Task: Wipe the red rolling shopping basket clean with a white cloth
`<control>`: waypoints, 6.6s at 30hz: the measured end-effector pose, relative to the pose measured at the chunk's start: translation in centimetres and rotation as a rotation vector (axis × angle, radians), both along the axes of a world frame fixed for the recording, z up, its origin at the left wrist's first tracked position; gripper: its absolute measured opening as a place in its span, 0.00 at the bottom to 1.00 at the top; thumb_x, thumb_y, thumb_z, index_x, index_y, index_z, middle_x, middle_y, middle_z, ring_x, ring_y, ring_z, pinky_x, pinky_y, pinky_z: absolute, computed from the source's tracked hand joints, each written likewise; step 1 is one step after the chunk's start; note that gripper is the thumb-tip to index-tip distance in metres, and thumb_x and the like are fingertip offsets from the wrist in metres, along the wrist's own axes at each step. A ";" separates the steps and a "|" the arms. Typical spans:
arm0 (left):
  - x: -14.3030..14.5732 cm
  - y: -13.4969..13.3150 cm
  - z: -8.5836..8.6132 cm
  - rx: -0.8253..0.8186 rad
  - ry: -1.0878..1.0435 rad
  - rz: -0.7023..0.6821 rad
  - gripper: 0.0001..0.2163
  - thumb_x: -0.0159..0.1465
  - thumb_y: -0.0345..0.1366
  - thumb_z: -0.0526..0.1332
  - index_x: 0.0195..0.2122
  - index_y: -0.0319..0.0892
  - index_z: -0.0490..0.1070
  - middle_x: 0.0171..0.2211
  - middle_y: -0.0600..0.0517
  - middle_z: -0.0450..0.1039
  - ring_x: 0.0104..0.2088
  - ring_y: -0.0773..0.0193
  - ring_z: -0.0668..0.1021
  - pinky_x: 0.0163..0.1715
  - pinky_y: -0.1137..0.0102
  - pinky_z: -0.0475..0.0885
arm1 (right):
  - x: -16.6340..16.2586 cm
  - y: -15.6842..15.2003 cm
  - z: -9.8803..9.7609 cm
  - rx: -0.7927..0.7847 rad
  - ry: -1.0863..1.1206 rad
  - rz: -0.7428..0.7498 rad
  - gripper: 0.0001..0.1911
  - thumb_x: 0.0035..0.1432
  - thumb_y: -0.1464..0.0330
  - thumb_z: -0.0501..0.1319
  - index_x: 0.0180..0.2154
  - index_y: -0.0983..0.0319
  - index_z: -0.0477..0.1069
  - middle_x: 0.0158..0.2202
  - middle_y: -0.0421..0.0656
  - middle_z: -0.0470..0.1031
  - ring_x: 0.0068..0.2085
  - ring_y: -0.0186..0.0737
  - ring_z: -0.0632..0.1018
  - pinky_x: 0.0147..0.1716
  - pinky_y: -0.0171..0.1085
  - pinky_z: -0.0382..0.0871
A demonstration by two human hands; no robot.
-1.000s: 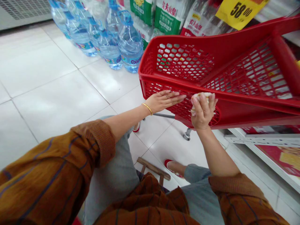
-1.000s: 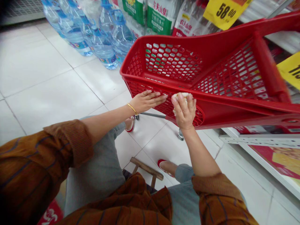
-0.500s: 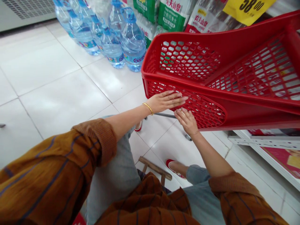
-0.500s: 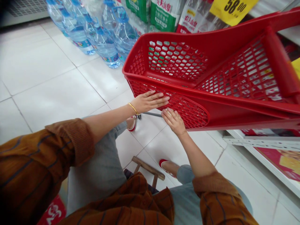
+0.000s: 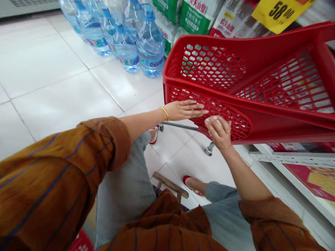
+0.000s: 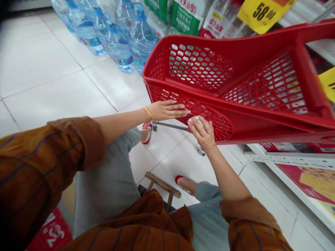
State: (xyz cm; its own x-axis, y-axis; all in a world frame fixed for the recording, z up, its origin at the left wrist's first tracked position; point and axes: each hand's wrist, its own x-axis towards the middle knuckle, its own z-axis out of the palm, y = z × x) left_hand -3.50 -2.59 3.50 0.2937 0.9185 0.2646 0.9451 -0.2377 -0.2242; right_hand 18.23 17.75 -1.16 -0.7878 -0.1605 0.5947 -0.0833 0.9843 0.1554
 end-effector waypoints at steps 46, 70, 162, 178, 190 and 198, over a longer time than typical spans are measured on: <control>-0.4 -0.2 0.3 -0.014 -0.150 -0.092 0.26 0.69 0.29 0.40 0.67 0.50 0.43 0.67 0.63 0.49 0.66 0.77 0.50 0.68 0.71 0.43 | -0.7 -1.3 -2.2 -0.025 0.054 -0.024 0.19 0.63 0.67 0.58 0.54 0.45 0.69 0.50 0.43 0.74 0.53 0.46 0.67 0.53 0.47 0.59; 0.1 -0.3 -0.2 0.024 -0.026 -0.008 0.27 0.68 0.29 0.43 0.67 0.51 0.42 0.67 0.66 0.47 0.67 0.78 0.50 0.67 0.70 0.50 | -1.9 -2.3 -5.7 0.025 -0.140 -0.051 0.17 0.65 0.67 0.54 0.53 0.46 0.70 0.49 0.41 0.76 0.46 0.42 0.71 0.46 0.42 0.61; -1.6 -2.4 1.5 -0.182 -0.126 0.042 0.29 0.66 0.26 0.38 0.68 0.48 0.39 0.68 0.61 0.46 0.67 0.76 0.44 0.68 0.70 0.39 | -4.1 -5.0 -5.5 -0.031 -0.083 -0.121 0.12 0.62 0.69 0.57 0.44 0.52 0.76 0.39 0.44 0.76 0.41 0.40 0.69 0.43 0.40 0.59; -1.9 -2.5 0.9 0.065 0.045 0.006 0.27 0.67 0.28 0.45 0.67 0.49 0.46 0.67 0.63 0.50 0.66 0.76 0.53 0.66 0.72 0.50 | -3.7 -3.8 -0.8 0.116 -0.201 0.051 0.14 0.63 0.68 0.58 0.48 0.48 0.73 0.45 0.39 0.78 0.45 0.37 0.71 0.44 0.39 0.55; -2.3 -3.1 2.4 0.081 0.096 0.118 0.31 0.66 0.26 0.45 0.68 0.49 0.35 0.69 0.62 0.44 0.68 0.72 0.47 0.68 0.67 0.46 | -4.2 -0.9 5.2 -0.027 0.198 -0.191 0.11 0.60 0.56 0.58 0.38 0.51 0.76 0.40 0.43 0.76 0.52 0.48 0.70 0.50 0.49 0.58; -2.7 -3.2 2.3 0.147 0.219 0.106 0.30 0.64 0.26 0.45 0.68 0.46 0.40 0.69 0.60 0.42 0.68 0.70 0.42 0.67 0.66 0.40 | -5.4 -1.4 5.8 -0.070 0.043 -0.209 0.18 0.61 0.53 0.56 0.47 0.53 0.73 0.52 0.45 0.73 0.60 0.49 0.66 0.56 0.54 0.57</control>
